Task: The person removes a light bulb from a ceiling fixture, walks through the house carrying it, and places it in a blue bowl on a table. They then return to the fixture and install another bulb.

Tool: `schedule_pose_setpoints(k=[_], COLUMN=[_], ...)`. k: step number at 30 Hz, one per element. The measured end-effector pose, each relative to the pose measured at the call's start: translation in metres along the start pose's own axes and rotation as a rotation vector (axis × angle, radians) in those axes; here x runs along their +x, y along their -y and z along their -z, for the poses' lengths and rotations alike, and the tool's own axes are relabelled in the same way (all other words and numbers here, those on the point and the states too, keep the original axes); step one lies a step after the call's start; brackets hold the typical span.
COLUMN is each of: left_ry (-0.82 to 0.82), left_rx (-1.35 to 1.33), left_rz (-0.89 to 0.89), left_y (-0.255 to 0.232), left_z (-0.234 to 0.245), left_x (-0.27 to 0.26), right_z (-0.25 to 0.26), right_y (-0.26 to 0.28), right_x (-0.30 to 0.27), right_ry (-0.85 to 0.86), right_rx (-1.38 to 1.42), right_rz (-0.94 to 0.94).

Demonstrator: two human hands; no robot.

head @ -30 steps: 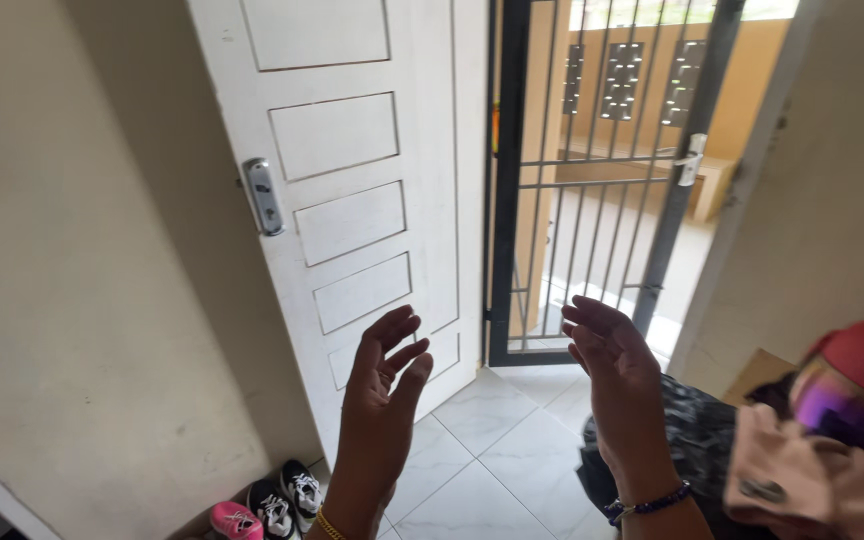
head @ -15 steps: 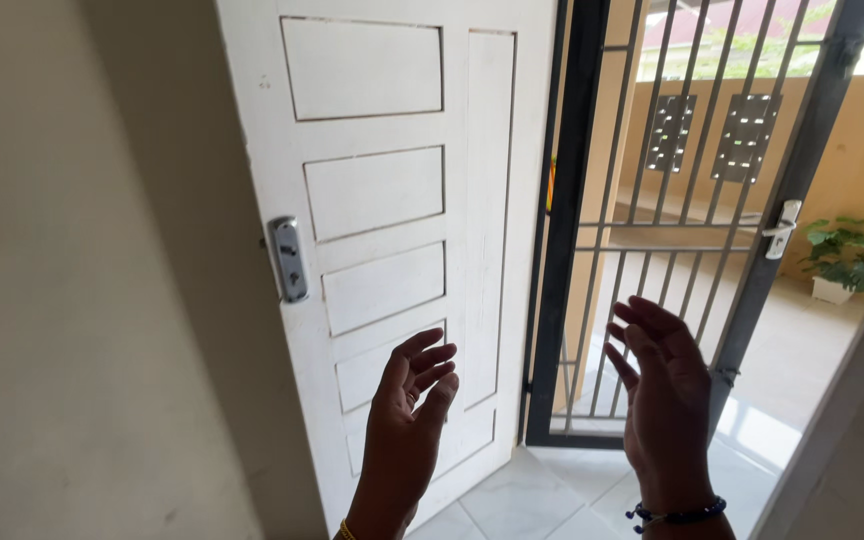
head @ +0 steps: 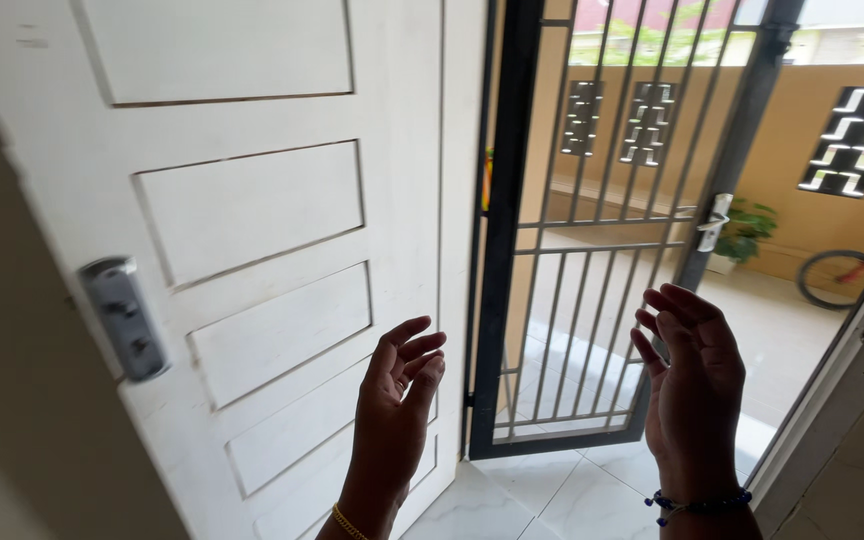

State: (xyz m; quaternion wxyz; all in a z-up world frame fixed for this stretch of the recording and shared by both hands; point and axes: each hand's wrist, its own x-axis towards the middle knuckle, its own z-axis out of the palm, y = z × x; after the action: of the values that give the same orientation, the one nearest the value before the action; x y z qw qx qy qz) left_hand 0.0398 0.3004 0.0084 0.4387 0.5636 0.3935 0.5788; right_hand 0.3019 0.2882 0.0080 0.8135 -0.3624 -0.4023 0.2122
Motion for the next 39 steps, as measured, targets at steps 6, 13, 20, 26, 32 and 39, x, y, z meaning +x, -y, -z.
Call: schedule_pose_setpoints(k=[6,13,20,26,32,39], left_ry=[0.161,0.347,0.487,0.549,0.577,0.643], left_rx=[-0.073,-0.144,-0.264,-0.335,-0.425,-0.413], left_rz=[-0.033,0.039,0.106,0.135,0.086,0.123], left_y=[0.029,0.068,0.106,0.133,0.142,0.154], left_z=[-0.020,-0.064,-0.124,-0.204,-0.298,-0.378], left_x=[0.090,0.170,0.218,0.263,0.304,0.329], right_z=[0.000,0.012,0.052,0.104,0.152,0.188], right_y=[-0.039,-0.066,-0.085,-0.100,-0.104,-0.122], right_x=[0.040,0.055,0.089,0.148,0.222,0.271], right_ry=[-0.124,-0.266,-0.438,-0.446,-0.419,-0.425], right_rx=[-0.086,-0.272,-0.377,-0.392,-0.428,-0.525], right_rz=[0.055,0.015,0.057,0.053,0.050,0.020])
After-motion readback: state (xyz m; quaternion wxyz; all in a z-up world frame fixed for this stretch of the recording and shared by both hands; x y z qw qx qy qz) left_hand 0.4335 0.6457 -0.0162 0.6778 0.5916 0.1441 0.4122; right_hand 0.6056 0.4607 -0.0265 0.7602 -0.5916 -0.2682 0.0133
